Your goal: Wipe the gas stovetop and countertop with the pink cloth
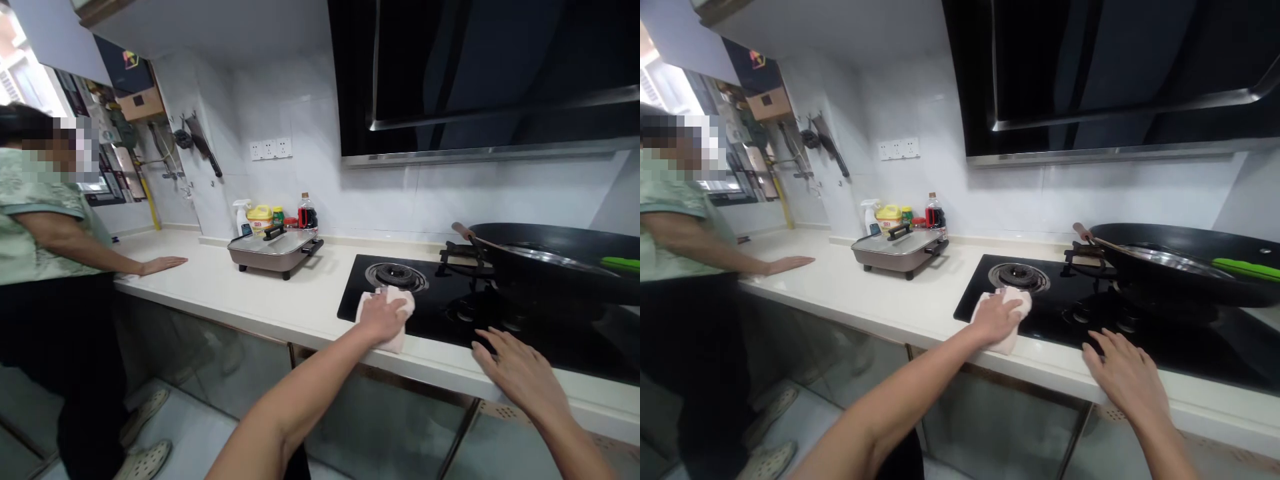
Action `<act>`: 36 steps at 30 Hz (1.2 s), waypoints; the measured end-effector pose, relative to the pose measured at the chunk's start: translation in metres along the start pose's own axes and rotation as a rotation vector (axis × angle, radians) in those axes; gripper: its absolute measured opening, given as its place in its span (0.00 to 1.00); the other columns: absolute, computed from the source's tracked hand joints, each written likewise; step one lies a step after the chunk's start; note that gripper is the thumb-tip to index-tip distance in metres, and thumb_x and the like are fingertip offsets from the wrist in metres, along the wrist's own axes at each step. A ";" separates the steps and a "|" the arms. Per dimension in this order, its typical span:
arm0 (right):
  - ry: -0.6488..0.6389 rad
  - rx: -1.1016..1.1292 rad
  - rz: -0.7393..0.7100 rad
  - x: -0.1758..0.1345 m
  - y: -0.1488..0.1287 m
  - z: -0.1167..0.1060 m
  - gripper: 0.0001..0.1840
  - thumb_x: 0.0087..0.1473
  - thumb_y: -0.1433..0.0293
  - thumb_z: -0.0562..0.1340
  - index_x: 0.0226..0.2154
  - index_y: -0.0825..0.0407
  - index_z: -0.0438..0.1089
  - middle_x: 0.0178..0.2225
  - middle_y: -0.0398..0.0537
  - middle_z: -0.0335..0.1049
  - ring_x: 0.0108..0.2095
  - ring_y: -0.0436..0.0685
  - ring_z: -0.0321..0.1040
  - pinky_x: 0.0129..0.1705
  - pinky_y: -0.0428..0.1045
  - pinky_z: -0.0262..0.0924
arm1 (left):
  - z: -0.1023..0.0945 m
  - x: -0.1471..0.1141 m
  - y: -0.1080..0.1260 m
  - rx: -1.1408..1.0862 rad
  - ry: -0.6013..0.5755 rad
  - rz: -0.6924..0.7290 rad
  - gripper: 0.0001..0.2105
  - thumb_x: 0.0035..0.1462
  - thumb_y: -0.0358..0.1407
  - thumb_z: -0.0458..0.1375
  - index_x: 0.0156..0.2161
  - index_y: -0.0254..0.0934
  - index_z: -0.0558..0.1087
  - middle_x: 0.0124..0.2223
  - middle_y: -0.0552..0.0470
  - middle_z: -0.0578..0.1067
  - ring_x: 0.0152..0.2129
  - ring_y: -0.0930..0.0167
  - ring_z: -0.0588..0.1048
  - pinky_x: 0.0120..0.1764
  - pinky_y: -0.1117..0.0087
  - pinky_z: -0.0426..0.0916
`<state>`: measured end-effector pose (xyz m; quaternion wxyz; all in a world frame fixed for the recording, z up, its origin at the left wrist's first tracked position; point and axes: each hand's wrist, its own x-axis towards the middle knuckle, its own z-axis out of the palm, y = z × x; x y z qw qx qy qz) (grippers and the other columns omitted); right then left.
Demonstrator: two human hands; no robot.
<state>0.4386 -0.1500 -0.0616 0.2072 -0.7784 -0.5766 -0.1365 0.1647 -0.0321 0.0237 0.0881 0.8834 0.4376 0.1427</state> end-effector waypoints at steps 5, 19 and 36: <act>-0.010 -0.034 -0.014 0.002 0.002 0.000 0.39 0.62 0.48 0.43 0.61 0.50 0.70 0.66 0.54 0.66 0.68 0.65 0.59 0.68 0.65 0.53 | 0.027 0.010 0.063 -0.135 -0.089 0.164 0.29 0.69 0.56 0.42 0.70 0.53 0.61 0.78 0.53 0.46 0.73 0.54 0.47 0.70 0.45 0.47; -0.032 -0.022 -0.024 -0.002 0.004 0.003 0.38 0.65 0.49 0.43 0.64 0.50 0.68 0.69 0.53 0.63 0.70 0.66 0.54 0.69 0.67 0.50 | -0.018 0.021 -0.008 -0.023 -0.178 -0.018 0.33 0.65 0.60 0.45 0.71 0.52 0.60 0.76 0.53 0.53 0.73 0.58 0.51 0.70 0.49 0.49; 0.093 -0.024 -0.030 -0.012 -0.010 -0.007 0.37 0.66 0.49 0.44 0.59 0.50 0.73 0.65 0.52 0.68 0.69 0.67 0.58 0.69 0.67 0.52 | -0.033 0.110 -0.086 -0.013 -0.087 -0.083 0.30 0.62 0.54 0.48 0.68 0.52 0.64 0.71 0.57 0.66 0.66 0.56 0.64 0.67 0.51 0.57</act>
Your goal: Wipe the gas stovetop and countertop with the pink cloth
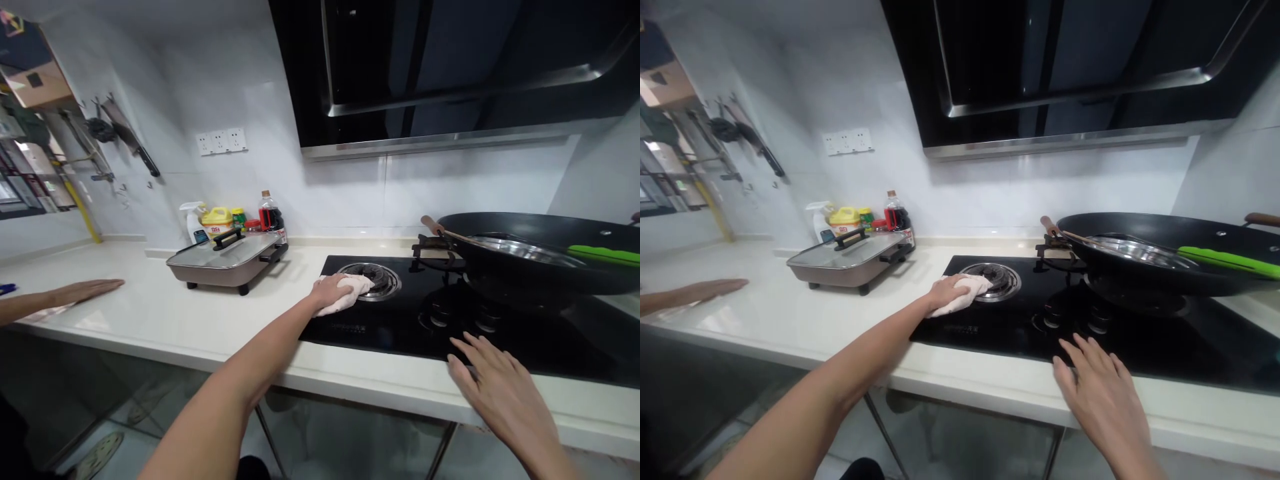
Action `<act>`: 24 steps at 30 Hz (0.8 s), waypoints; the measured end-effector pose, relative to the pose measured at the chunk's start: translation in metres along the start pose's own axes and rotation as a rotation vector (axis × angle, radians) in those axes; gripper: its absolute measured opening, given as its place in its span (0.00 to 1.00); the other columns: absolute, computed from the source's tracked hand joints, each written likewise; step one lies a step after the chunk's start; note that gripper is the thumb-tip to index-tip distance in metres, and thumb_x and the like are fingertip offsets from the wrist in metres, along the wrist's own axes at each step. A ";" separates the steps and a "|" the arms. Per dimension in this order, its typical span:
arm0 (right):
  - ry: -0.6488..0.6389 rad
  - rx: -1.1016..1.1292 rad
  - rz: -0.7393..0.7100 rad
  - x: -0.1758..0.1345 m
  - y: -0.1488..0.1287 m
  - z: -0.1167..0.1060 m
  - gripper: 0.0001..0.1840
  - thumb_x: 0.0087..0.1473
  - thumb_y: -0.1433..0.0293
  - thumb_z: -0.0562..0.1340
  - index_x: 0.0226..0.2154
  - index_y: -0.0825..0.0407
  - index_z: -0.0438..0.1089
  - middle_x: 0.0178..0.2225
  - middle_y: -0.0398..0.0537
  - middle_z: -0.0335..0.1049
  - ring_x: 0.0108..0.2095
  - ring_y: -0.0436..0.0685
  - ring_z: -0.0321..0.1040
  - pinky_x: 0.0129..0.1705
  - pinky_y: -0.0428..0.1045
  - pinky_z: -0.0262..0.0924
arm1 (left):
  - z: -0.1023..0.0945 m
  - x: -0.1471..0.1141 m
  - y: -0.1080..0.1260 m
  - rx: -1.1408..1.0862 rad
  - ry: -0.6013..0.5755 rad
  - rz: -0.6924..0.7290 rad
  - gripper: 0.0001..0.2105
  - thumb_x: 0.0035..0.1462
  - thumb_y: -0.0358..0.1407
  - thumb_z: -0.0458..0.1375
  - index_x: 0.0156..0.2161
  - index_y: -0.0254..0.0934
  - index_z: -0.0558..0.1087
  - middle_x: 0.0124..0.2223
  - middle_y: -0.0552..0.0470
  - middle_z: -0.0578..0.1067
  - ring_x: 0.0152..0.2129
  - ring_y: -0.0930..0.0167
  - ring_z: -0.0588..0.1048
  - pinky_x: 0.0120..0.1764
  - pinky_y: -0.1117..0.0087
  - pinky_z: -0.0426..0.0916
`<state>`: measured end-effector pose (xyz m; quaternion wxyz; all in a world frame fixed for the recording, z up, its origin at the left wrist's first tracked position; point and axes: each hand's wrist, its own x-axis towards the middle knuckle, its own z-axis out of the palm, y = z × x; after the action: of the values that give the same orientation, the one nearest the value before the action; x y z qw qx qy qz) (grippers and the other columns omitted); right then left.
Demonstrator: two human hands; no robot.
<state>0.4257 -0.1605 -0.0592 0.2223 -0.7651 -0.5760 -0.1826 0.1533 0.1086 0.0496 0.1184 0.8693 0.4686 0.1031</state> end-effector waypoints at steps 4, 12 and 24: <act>0.025 0.003 0.003 0.001 -0.003 -0.005 0.36 0.66 0.49 0.44 0.57 0.50 0.75 0.63 0.53 0.70 0.67 0.67 0.61 0.68 0.67 0.53 | -0.002 0.015 -0.016 -0.018 0.010 -0.022 0.30 0.63 0.53 0.46 0.68 0.50 0.64 0.68 0.55 0.70 0.63 0.58 0.70 0.64 0.58 0.62; -0.018 0.012 0.030 0.006 -0.008 -0.014 0.32 0.66 0.52 0.46 0.57 0.48 0.74 0.63 0.51 0.70 0.67 0.66 0.61 0.67 0.65 0.52 | -0.004 0.023 -0.018 0.000 0.060 -0.102 0.28 0.67 0.50 0.41 0.66 0.46 0.65 0.68 0.51 0.71 0.62 0.57 0.70 0.62 0.58 0.64; -0.068 0.014 0.037 0.007 -0.005 -0.007 0.37 0.65 0.49 0.42 0.61 0.51 0.71 0.66 0.54 0.66 0.68 0.67 0.58 0.68 0.66 0.50 | 0.009 -0.070 0.041 0.036 -0.001 0.054 0.30 0.64 0.55 0.48 0.66 0.45 0.65 0.71 0.51 0.65 0.67 0.59 0.63 0.68 0.56 0.55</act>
<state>0.4223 -0.1577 -0.0491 0.2114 -0.7799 -0.5702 -0.1480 0.1511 0.0272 0.0488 0.1001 0.8836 0.4469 0.0974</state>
